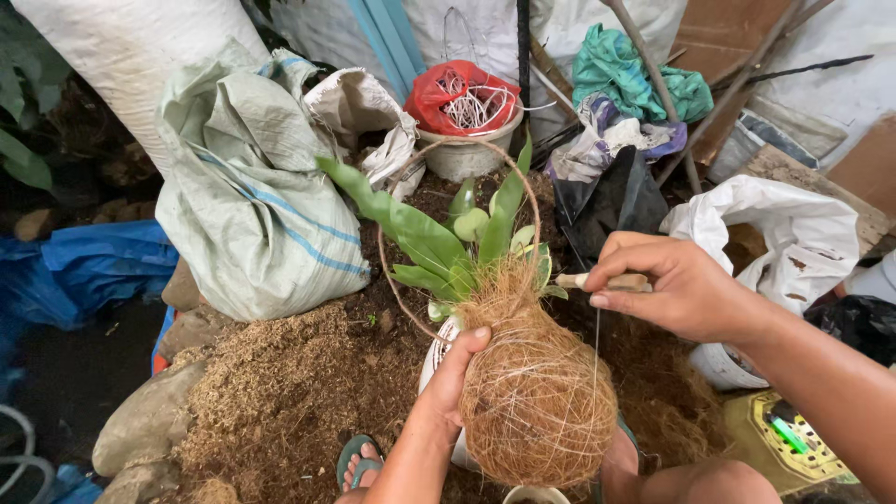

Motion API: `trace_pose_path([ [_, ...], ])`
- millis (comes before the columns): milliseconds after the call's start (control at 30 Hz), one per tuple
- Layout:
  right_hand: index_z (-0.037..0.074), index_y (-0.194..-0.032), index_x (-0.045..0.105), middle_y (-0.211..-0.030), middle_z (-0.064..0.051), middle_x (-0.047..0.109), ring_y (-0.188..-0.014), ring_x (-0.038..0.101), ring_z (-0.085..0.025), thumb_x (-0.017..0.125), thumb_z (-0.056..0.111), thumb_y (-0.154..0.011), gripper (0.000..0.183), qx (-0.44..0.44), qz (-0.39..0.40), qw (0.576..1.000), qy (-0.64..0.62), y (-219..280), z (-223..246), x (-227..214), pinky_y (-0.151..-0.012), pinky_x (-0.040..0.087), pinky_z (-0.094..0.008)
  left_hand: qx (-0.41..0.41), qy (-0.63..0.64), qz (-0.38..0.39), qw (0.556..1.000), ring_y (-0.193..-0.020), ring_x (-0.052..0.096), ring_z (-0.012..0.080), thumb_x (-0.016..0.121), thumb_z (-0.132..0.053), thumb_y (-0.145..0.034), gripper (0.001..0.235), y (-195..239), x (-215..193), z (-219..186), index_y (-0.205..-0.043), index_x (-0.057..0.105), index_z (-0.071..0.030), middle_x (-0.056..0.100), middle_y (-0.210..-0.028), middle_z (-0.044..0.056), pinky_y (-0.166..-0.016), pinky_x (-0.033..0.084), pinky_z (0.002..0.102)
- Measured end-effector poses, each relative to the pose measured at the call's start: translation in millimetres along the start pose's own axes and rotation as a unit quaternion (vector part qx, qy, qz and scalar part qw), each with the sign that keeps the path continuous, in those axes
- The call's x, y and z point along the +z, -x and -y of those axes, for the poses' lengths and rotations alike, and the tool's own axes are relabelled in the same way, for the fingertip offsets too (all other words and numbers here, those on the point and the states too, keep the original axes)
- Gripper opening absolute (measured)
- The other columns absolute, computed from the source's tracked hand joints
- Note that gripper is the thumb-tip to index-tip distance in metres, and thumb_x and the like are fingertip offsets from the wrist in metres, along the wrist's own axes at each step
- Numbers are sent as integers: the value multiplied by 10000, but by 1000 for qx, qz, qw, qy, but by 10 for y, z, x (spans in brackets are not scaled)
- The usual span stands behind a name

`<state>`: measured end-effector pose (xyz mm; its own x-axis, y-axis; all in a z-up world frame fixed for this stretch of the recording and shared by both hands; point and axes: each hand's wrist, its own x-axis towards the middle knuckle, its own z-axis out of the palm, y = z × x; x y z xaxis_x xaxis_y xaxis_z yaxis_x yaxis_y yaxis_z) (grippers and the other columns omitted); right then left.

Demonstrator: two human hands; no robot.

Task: The person wraps a plant with a fibrous root ball in coconut fiber using string, securing it tightly around the base. They adjust the fiber and tie off the string to hold the material in place.

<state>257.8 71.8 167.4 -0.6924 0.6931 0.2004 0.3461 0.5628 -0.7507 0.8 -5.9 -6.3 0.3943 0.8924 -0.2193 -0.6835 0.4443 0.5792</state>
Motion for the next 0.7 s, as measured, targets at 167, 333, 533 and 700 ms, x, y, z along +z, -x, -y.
trace_pose_path([
  [167,134,-1030,670,-1098,-22,663,-1137,602,-248,670,189,-908,133,-292,44,928,226,-116,265,-97,-1034,346,-464,16,17,51,998,-1125,684,304,637,-371,-897,677,-4,-1,37,-1443,539,15,675,-1289,215,-977,559,447],
  [333,86,-979,693,-913,-26,629,-865,598,-154,630,211,-959,141,33,267,963,18,-97,322,-484,-749,529,-340,-18,16,43,999,-1138,691,307,629,-384,-880,689,-1,-61,41,-1441,537,5,679,-1303,207,-988,567,436],
  [533,2,-773,616,-755,-62,575,-705,509,-159,795,194,-904,293,6,415,896,-159,-118,281,-693,-618,432,-347,-38,7,67,997,-1166,687,326,642,-362,-870,737,64,-97,61,-1479,517,34,656,-1350,232,-1024,554,434],
  [700,4,-659,603,-632,-34,568,-647,471,-157,815,215,-890,378,78,378,920,-72,-222,-30,-618,-578,441,-324,-53,92,189,976,-1196,669,322,632,-371,-883,731,241,-37,136,-1482,519,32,639,-1366,222,-1061,525,456],
])
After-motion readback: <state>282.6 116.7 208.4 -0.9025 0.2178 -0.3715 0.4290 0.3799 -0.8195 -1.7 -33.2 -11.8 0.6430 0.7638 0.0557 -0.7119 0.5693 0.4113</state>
